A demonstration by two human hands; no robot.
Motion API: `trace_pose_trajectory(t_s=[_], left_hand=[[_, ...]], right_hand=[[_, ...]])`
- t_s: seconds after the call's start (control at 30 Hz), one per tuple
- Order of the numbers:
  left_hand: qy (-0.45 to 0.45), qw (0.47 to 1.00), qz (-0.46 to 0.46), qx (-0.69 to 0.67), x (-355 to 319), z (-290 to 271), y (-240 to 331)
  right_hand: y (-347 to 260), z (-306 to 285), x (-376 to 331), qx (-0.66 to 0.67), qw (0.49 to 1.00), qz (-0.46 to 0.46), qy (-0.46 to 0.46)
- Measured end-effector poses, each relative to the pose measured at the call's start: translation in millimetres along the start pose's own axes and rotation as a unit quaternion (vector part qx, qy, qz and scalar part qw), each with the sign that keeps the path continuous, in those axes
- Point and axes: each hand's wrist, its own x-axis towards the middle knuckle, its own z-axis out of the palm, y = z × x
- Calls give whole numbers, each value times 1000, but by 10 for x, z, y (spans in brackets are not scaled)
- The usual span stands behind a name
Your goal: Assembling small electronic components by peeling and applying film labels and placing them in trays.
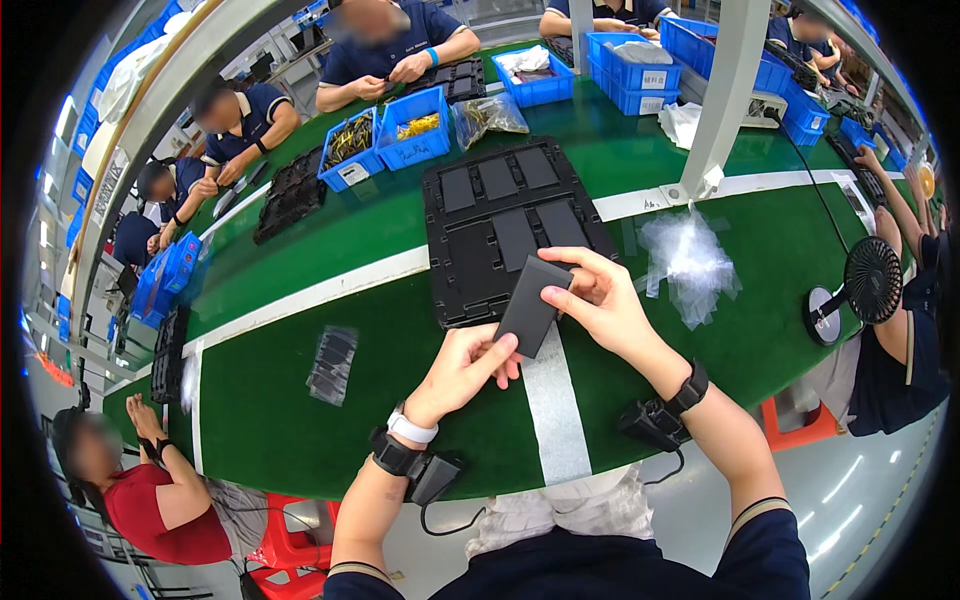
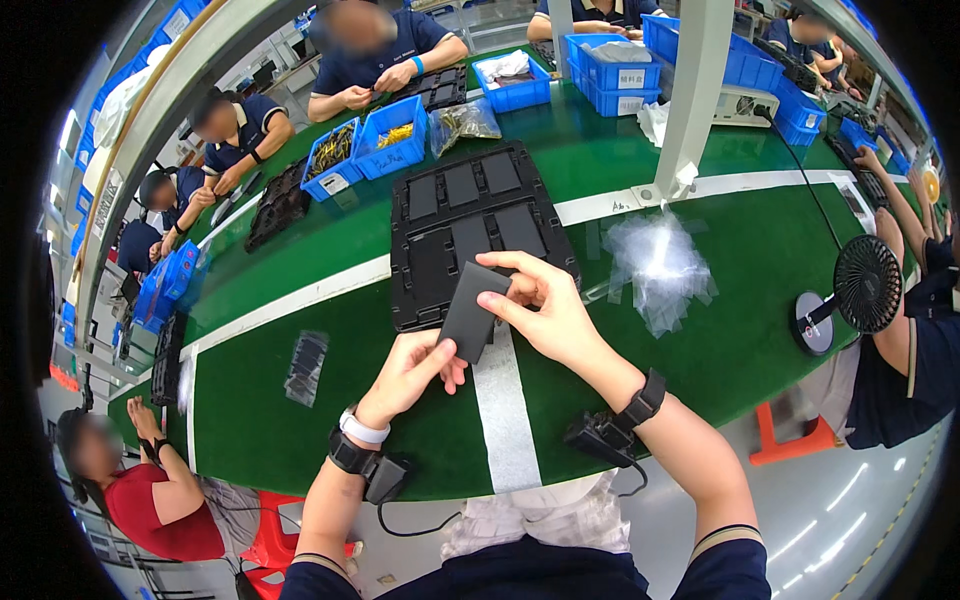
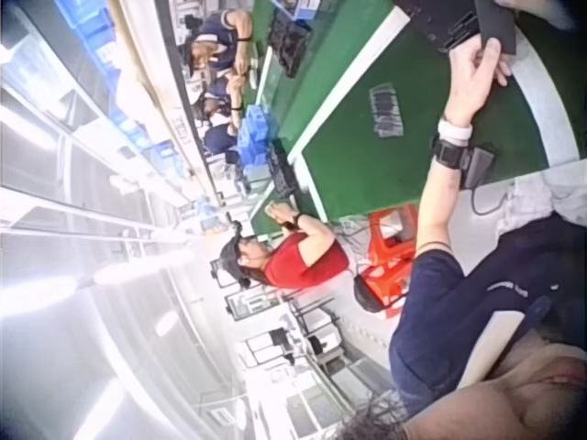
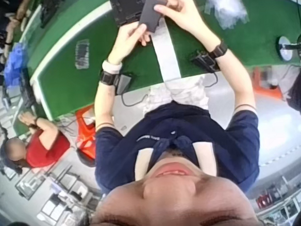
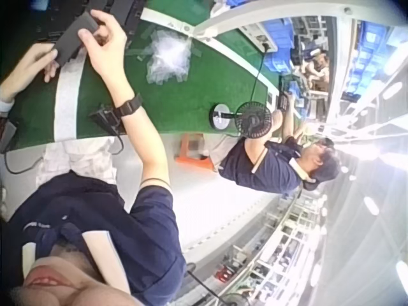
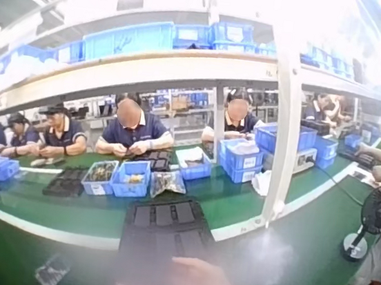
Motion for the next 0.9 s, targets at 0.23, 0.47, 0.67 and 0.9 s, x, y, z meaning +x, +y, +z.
trace_pose_trajectory(t_s=[0.23, 0.47, 0.67, 0.9], left_hand=[[180, 983, 35, 29, -31, -16, -33], [256, 959, -104, 66, 24, -206, 14], [376, 889, 53, 258, 33, -159, 17], [267, 855, 23, 443, 4, -3, -101]], right_hand=[[13, 40, 1, -2, 994, -43, 105], [18, 47, -27, -50, 994, -58, 77], [20, 31, -8, -108, 989, -87, 50], [73, 22, -3, -155, 978, -127, 50]])
